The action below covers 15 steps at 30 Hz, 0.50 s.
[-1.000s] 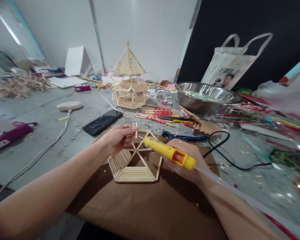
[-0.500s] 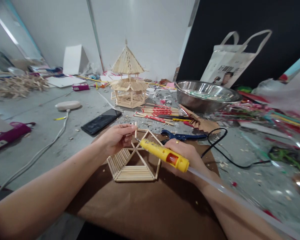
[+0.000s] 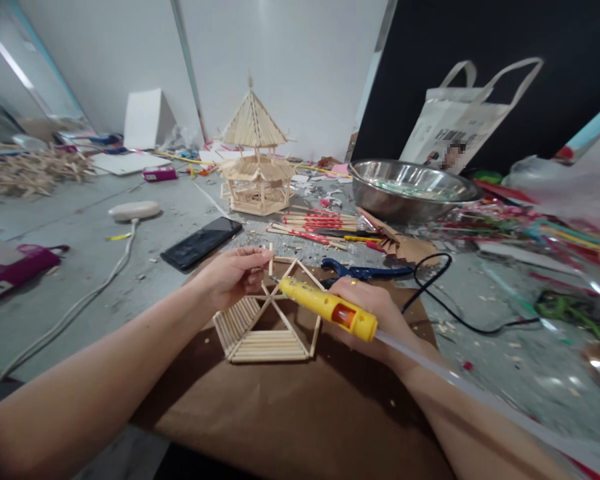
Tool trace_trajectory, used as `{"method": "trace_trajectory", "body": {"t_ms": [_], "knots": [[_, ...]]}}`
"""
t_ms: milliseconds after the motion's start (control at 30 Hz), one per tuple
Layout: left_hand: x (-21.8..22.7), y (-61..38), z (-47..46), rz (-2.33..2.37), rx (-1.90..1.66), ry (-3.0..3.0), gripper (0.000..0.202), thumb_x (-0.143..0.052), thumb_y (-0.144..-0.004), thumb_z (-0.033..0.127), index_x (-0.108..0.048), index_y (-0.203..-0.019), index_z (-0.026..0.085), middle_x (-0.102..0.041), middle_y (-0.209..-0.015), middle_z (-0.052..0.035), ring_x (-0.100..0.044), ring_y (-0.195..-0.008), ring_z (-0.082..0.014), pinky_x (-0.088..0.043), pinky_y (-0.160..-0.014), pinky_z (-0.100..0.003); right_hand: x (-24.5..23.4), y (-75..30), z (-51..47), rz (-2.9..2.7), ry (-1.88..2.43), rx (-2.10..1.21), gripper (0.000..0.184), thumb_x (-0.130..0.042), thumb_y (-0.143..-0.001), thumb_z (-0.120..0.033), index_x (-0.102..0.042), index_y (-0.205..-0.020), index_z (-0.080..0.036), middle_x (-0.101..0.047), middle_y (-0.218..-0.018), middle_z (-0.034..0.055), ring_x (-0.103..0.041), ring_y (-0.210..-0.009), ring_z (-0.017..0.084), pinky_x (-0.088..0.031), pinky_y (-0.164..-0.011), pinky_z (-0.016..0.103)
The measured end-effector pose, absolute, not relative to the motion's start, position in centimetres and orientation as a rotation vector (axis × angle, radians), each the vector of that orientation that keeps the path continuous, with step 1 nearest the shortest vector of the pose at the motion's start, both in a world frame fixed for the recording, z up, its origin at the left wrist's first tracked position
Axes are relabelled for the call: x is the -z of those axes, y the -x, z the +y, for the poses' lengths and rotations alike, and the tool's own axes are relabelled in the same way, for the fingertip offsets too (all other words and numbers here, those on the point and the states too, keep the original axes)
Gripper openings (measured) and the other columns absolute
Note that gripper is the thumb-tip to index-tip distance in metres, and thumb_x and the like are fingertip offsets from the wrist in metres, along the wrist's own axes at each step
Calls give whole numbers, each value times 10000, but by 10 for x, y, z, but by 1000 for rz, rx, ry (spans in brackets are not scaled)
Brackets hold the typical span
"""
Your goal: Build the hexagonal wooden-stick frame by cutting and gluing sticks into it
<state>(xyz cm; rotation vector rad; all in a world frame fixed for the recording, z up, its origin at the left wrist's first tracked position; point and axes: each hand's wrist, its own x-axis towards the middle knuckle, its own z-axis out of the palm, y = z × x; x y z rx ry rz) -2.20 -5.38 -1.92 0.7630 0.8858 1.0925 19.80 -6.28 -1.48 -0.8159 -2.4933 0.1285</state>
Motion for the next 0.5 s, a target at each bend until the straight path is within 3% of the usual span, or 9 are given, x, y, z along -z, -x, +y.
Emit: {"method": "trace_trajectory", "body": {"t_ms": [500], "knots": [[16, 22, -56, 878, -1042, -828, 162, -604, -637, 200, -463, -602, 130, -359, -419, 75, -278, -335, -7, -164, -347, -150, 12, -199, -64, -2454, 967, -106, 39, -485, -681, -195, -463, -655, -214, -553, -634, 2, -508, -549, 110, -403, -504, 228]]}}
